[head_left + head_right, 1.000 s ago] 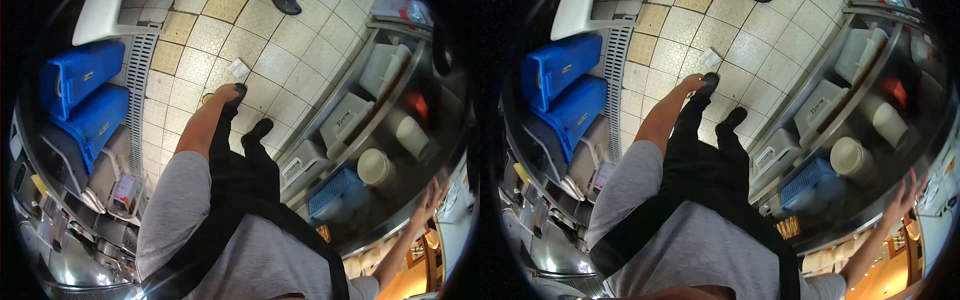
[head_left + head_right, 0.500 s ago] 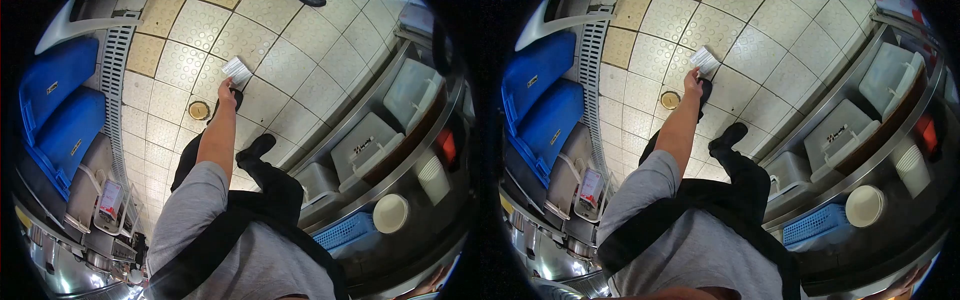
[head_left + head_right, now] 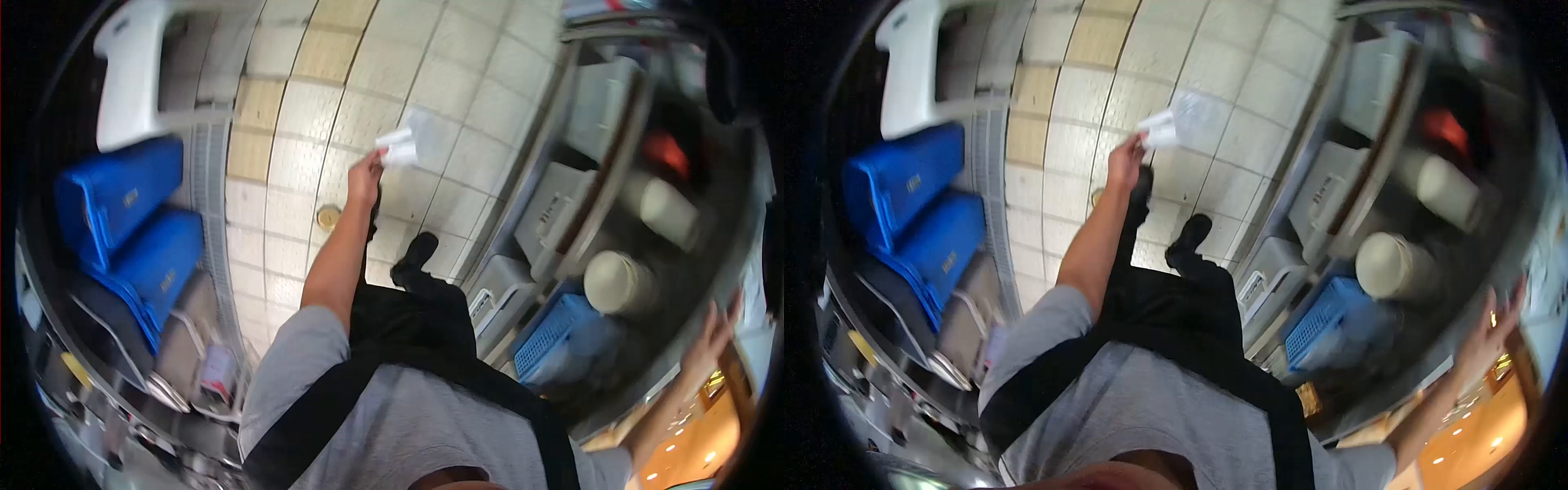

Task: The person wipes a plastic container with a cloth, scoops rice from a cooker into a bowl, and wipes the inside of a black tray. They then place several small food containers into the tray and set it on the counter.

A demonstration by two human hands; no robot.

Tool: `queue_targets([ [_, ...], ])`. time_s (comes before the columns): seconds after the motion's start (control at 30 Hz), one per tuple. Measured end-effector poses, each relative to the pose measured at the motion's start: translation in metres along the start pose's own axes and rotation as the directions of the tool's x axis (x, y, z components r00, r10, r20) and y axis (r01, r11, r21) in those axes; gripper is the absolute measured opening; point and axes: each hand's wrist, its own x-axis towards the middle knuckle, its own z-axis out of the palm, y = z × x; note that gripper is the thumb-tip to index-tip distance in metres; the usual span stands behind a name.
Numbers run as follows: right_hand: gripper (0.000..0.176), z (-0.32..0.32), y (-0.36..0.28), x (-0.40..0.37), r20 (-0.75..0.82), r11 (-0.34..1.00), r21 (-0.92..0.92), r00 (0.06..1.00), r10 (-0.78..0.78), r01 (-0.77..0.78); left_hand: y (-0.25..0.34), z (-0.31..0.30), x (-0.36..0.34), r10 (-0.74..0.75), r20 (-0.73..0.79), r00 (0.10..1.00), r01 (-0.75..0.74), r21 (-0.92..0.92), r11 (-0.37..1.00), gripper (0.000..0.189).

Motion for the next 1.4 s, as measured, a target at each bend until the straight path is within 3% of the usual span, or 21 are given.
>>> queue_targets([
  [0.07,0.054,0.005,0.036,0.007,-0.030,0.962,0.178,0.978,-0.205,0.207,0.023,0.036,-0.055,-0.032,0.100,0.994,-0.003,0.329,0.944,0.023],
  [0.1,0.054,0.002,0.028,0.007,-0.017,0.934,0.346,0.996,-0.087,0.087,0.027,0.049,-0.085,-0.010,0.148,0.989,-0.062,0.475,0.878,0.023],
  [0.13,0.054,-0.003,0.025,0.007,-0.024,0.978,0.148,0.989,-0.145,0.147,0.041,0.070,-0.121,-0.081,0.165,0.983,-0.031,0.586,0.810,0.024],
  [0.17,0.054,-0.003,0.020,0.007,-0.075,0.926,0.367,0.995,-0.071,0.094,0.044,0.080,-0.144,-0.158,0.176,0.972,0.010,0.638,0.770,0.025],
  [0.2,0.055,-0.017,0.016,0.012,-0.091,0.977,0.138,0.984,-0.151,0.163,0.060,0.102,-0.175,-0.267,0.225,0.937,0.048,0.675,0.737,0.028],
  [0.27,0.056,-0.019,0.024,0.012,-0.189,0.987,0.032,0.971,-0.149,0.157,0.078,0.145,-0.228,-0.367,0.314,0.876,0.084,0.650,0.755,0.035],
  [0.37,0.064,-0.027,0.020,0.002,-0.055,0.996,0.037,0.995,0.088,-0.086,0.115,0.221,-0.286,-0.480,0.445,0.756,0.087,0.659,0.748,0.045],
  [0.43,0.068,-0.030,0.018,-0.001,-0.039,0.993,0.021,0.993,0.113,-0.113,0.127,0.261,-0.288,-0.506,0.530,0.681,0.015,0.680,0.733,0.053],
  [0.63,0.068,-0.020,0.032,-0.001,-0.046,0.995,0.083,0.997,0.065,-0.061,0.148,0.429,-0.312,-0.317,0.753,0.577,-0.301,0.556,0.775,0.061],
  [0.73,0.064,-0.066,0.050,0.012,0.237,0.954,0.294,0.972,-0.014,-0.058,0.139,0.512,-0.360,-0.199,0.839,0.507,-0.428,0.445,0.787,0.059],
  [0.83,0.054,-0.101,0.112,0.027,0.128,0.842,0.535,0.992,0.000,-0.069,0.109,0.568,-0.391,-0.122,0.908,0.401,-0.510,0.331,0.794,0.059],
  [0.9,0.044,-0.155,0.178,0.025,-0.025,0.878,0.453,0.982,0.186,-0.155,0.082,0.593,-0.407,-0.163,0.921,0.353,-0.533,0.341,0.774,0.061],
  [0.97,0.035,-0.170,0.264,0.012,-0.134,0.768,0.475,0.827,0.545,-0.429,0.058,0.611,-0.412,-0.206,0.925,0.320,-0.541,0.356,0.762,0.062],
  [1.0,0.034,-0.187,0.304,0.004,-0.085,0.626,0.551,0.710,0.699,-0.551,0.046,0.621,-0.417,-0.230,0.923,0.309,-0.550,0.371,0.749,0.062],
  [1.03,0.036,-0.171,0.359,-0.014,-0.263,0.705,0.277,0.654,0.709,-0.653,0.034,0.629,-0.422,-0.255,0.920,0.298,-0.559,0.385,0.735,0.062],
  [1.07,0.041,-0.175,0.386,-0.039,-0.352,0.668,0.346,0.569,0.743,-0.659,0.023,0.639,-0.422,-0.320,0.900,0.295,-0.545,0.433,0.718,0.062],
  [1.1,0.046,-0.166,0.425,-0.060,-0.455,0.650,0.219,0.513,0.728,-0.728,0.014,0.648,-0.420,-0.381,0.876,0.294,-0.535,0.482,0.694,0.062],
  [1.17,0.051,-0.169,0.456,-0.084,-0.380,0.418,0.307,0.292,0.878,-0.855,-0.007,0.666,-0.410,-0.447,0.859,0.249,-0.519,0.508,0.687,0.061],
  [1.27,0.042,-0.144,0.500,-0.109,-0.371,0.307,0.123,0.243,0.896,-0.944,-0.035,0.701,-0.412,-0.496,0.842,0.213,-0.598,0.514,0.616,0.056],
  [1.3,0.036,-0.150,0.501,-0.111,-0.197,0.293,0.060,0.276,0.941,-0.954,-0.045,0.715,-0.411,-0.518,0.833,0.194,-0.623,0.513,0.591,0.056],
  [1.4,0.025,-0.139,0.516,-0.117,-0.279,0.366,0.078,0.332,0.901,-0.927,-0.075,0.758,-0.414,-0.554,0.823,0.124,-0.709,0.464,0.531,0.055],
])
